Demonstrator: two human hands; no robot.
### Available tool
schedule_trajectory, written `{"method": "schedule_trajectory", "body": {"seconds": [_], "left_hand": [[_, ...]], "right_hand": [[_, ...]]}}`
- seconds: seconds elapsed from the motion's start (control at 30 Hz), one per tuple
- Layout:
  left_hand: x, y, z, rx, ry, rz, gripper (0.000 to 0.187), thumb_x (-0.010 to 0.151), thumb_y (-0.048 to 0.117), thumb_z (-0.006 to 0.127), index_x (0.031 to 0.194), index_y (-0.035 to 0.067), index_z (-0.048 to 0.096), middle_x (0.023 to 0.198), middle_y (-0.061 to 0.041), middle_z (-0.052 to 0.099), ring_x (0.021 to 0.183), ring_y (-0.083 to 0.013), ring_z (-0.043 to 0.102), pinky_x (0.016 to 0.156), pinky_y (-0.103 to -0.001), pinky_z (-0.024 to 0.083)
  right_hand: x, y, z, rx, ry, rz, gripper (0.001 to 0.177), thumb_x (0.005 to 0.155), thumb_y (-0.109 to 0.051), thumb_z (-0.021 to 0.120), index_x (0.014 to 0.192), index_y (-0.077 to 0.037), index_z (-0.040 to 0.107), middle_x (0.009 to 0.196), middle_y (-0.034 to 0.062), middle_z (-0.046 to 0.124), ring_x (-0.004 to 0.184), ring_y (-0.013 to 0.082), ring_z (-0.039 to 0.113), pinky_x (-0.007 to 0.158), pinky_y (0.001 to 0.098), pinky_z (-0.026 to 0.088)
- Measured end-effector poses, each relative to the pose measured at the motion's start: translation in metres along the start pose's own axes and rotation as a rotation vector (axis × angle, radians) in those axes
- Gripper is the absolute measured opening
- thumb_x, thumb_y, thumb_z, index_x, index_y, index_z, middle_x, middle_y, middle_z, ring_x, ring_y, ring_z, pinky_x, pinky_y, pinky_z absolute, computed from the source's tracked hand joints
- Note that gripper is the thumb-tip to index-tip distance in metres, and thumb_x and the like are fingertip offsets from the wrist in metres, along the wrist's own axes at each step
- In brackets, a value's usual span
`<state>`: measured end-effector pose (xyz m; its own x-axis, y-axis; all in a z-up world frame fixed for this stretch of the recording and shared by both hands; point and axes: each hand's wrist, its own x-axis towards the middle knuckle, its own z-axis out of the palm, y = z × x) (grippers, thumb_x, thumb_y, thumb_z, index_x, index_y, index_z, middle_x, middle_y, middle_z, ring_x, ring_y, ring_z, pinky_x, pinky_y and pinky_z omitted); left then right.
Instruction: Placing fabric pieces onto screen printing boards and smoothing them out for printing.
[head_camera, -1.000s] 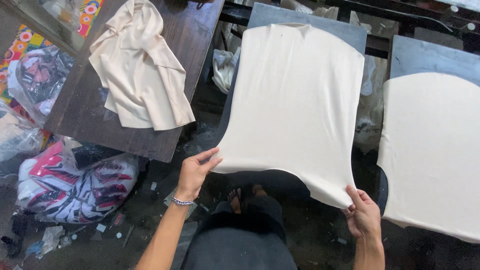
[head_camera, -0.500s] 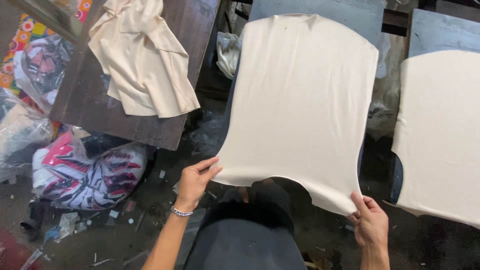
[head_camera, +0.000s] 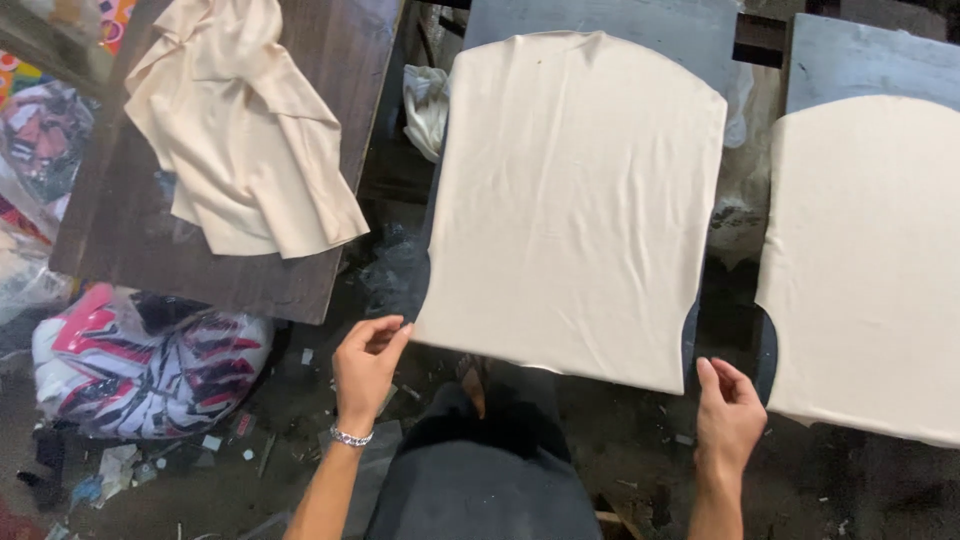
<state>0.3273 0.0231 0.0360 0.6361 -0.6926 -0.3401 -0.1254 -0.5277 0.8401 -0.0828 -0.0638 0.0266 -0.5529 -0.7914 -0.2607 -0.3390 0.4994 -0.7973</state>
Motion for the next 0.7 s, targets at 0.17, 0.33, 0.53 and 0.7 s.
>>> {"method": "schedule_trajectory", "body": {"seconds": [0.17,0.33,0.53,0.7], "left_hand": [[0.062,0.032,0.043,0.268,0.059,0.3,0.032,0.093,0.028,0.079,0.116,0.007,0.075,0.095,-0.013,0.074,0.09,-0.0311,0.072,0.074,-0.042,0.059],[0.101,0.051,0.072,0.39,0.02,0.211,0.032,0.096,0.037,0.074,0.113,0.011,0.073,0.094,-0.009,0.071,0.088,-0.0287,0.069,0.075,-0.042,0.056],[0.115,0.056,0.063,0.226,0.006,0.053,0.018,0.09,0.031,0.075,0.086,0.015,0.07,0.083,0.002,0.073,0.076,-0.0144,0.067,0.071,-0.033,0.05],[0.126,0.052,0.055,-0.085,0.022,-0.122,0.022,0.083,0.019,0.086,0.078,0.009,0.067,0.074,-0.001,0.07,0.07,-0.0081,0.062,0.068,-0.024,0.049]], "right_hand": [[0.042,-0.02,0.048,-0.185,0.029,-0.396,0.034,0.103,-0.023,0.083,0.126,0.0,0.074,0.102,0.0185,0.071,0.086,0.0262,0.068,0.077,0.0371,0.056],[0.057,-0.042,0.068,-0.308,0.049,-0.501,0.025,0.1,-0.016,0.081,0.118,0.001,0.077,0.096,0.0163,0.068,0.083,0.0289,0.069,0.073,0.0385,0.056],[0.048,-0.075,0.068,-0.197,0.056,-0.298,0.013,0.105,-0.016,0.073,0.105,-0.004,0.07,0.1,0.0088,0.067,0.088,0.0207,0.061,0.078,0.0345,0.052],[0.078,-0.037,0.073,0.084,0.067,-0.064,0.017,0.1,-0.013,0.079,0.104,-0.006,0.064,0.098,0.0054,0.067,0.09,0.012,0.065,0.083,0.0231,0.056]]}}
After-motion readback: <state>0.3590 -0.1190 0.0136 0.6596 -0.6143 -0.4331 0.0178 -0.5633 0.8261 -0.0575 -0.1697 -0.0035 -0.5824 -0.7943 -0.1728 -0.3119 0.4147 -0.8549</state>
